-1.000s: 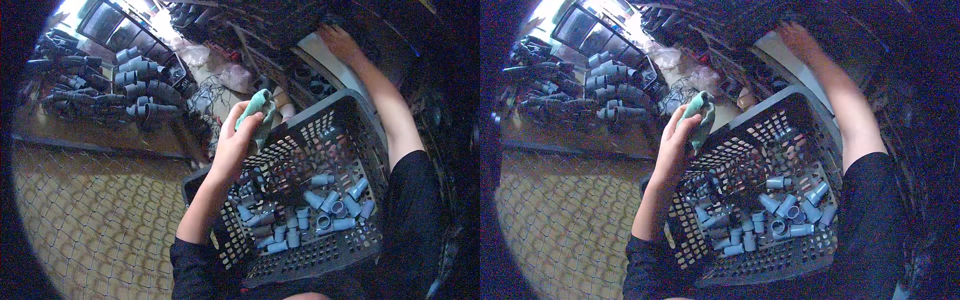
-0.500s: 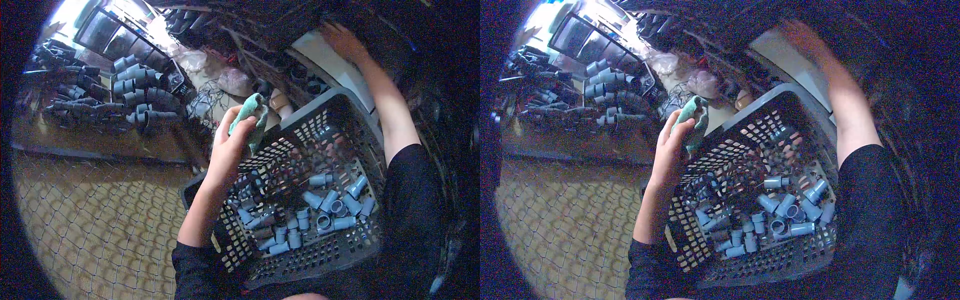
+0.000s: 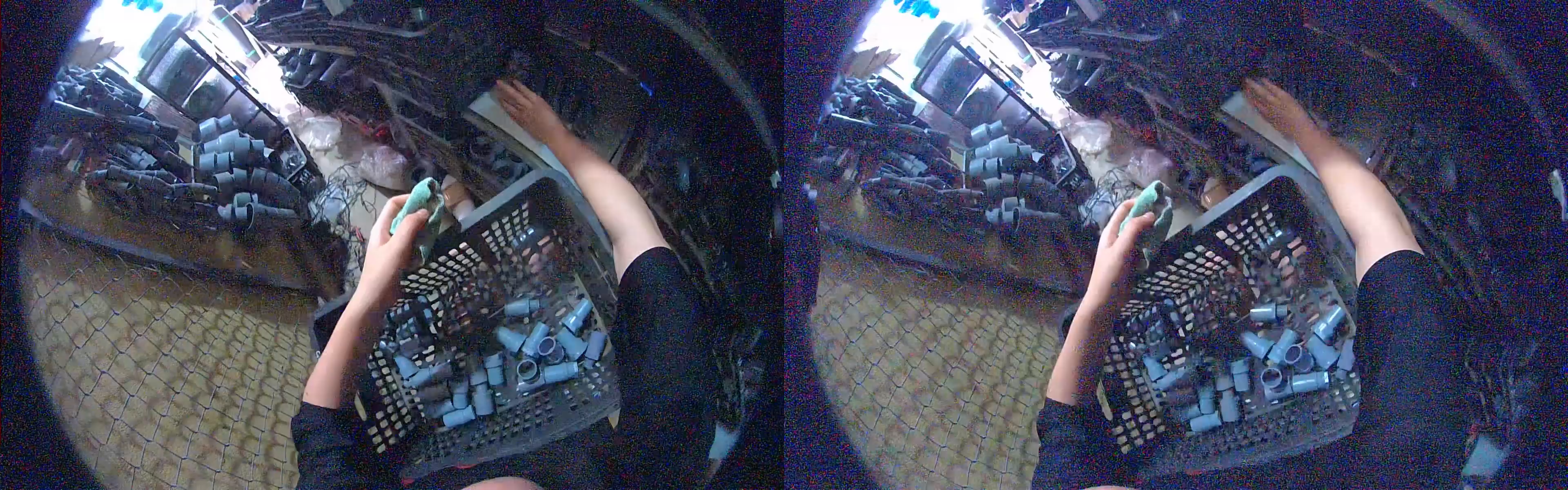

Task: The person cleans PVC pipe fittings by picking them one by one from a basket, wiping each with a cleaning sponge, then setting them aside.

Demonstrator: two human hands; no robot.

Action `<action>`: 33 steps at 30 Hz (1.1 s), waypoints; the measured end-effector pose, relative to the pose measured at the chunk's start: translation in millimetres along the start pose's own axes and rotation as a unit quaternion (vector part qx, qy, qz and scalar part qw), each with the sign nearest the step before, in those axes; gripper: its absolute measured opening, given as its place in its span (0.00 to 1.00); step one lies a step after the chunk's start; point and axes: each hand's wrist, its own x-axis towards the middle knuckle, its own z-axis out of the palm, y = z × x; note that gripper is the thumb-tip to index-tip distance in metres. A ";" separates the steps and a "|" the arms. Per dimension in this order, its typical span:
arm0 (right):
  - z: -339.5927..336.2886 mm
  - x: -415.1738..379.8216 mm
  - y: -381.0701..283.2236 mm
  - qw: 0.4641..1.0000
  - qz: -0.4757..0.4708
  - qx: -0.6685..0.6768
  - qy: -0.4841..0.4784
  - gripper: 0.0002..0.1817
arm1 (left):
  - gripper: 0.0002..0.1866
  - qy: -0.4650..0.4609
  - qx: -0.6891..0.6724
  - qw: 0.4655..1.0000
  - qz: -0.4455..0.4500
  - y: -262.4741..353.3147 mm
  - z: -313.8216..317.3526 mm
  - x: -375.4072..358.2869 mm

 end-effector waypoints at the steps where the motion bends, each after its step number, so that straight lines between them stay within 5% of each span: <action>1: -9.8 -1.3 5.2 0.999 0.004 0.008 -0.040 0.27 | 0.14 -0.005 -0.008 1.000 0.009 -2.2 -1.6 1.6; 5: -24.1 -1.8 25.0 0.979 -0.008 0.104 -0.177 0.27 | 0.13 -0.012 0.022 0.999 0.044 -1.8 1.4 3.5; 14: 21.0 -9.2 51.7 0.997 -0.026 0.073 -0.027 0.31 | 0.13 0.011 -0.002 1.000 0.013 2.4 -0.2 5.1; 17: -4.5 -12.0 60.6 0.994 -0.032 0.058 -0.089 0.31 | 0.13 0.037 -0.047 0.998 0.013 3.5 0.2 5.0; 23: 69.6 -13.0 59.6 0.989 0.057 0.131 0.033 0.29 | 0.13 0.045 -0.060 0.997 0.012 4.6 1.5 3.1; 26: 28.6 -13.7 71.0 0.983 0.040 0.166 -0.075 0.27 | 0.14 0.057 -0.029 0.998 0.020 11.0 3.9 0.1; 33: 18.3 -2.0 50.9 0.993 0.045 0.080 -0.077 0.24 | 0.14 0.052 -0.021 0.998 0.018 12.6 3.1 0.0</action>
